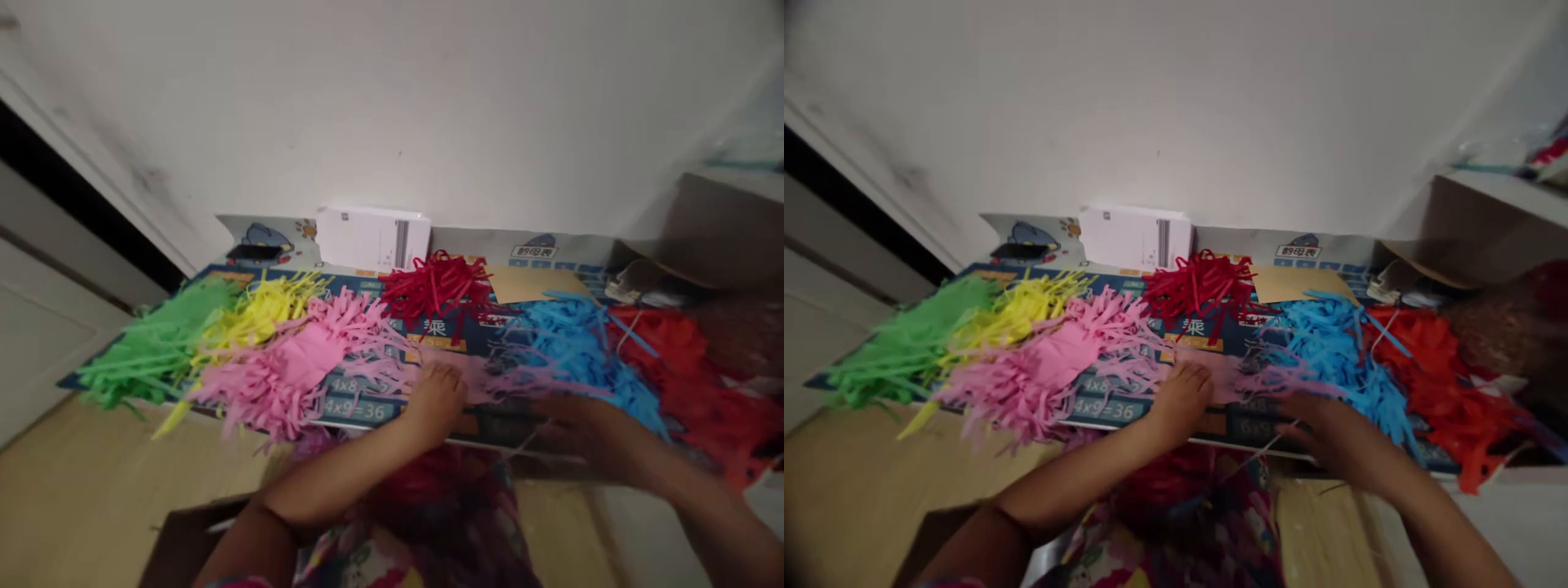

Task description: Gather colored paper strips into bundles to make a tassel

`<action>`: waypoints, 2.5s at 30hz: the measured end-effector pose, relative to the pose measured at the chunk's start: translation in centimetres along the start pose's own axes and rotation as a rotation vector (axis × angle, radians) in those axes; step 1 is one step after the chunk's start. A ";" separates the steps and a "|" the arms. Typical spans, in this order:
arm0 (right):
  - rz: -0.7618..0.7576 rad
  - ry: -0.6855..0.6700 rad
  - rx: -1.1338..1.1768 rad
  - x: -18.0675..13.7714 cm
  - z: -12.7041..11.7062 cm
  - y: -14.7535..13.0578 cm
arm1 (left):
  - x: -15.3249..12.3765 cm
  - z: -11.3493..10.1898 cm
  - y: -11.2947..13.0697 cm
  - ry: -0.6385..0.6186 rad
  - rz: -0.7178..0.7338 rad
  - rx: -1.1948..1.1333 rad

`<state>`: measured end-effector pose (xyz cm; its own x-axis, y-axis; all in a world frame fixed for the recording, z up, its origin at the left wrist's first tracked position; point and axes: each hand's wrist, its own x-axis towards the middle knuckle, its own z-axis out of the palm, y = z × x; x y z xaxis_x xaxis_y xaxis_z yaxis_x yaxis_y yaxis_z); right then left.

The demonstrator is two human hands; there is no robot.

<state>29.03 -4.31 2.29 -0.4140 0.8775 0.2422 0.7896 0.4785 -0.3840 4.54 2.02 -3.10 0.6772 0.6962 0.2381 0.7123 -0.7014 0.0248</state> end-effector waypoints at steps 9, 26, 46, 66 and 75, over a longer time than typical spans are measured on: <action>-0.057 0.041 -0.148 4.0 8.6 -0.5 | -0.4 -0.7 -0.2 -0.135 0.007 -0.075; 0.085 -0.086 0.273 6.4 5.7 3.4 | -0.9 -2.4 -6.6 -0.109 0.066 -0.473; -0.060 -0.269 0.281 6.4 5.3 4.1 | -1.4 -3.0 -6.6 -0.161 0.134 -0.418; 0.246 -0.146 0.016 9.4 7.3 4.0 | 1.8 -1.4 -5.7 -0.219 -0.341 -0.256; 0.280 -0.092 -0.155 9.6 6.6 3.6 | 1.5 -1.5 -6.5 -0.107 -0.062 -0.163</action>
<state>24.96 6.02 -2.66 -0.2047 0.9768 0.0626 0.9350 0.2140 -0.2828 0.65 7.34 -1.44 0.6546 0.7452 0.1268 0.7202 -0.6658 0.1949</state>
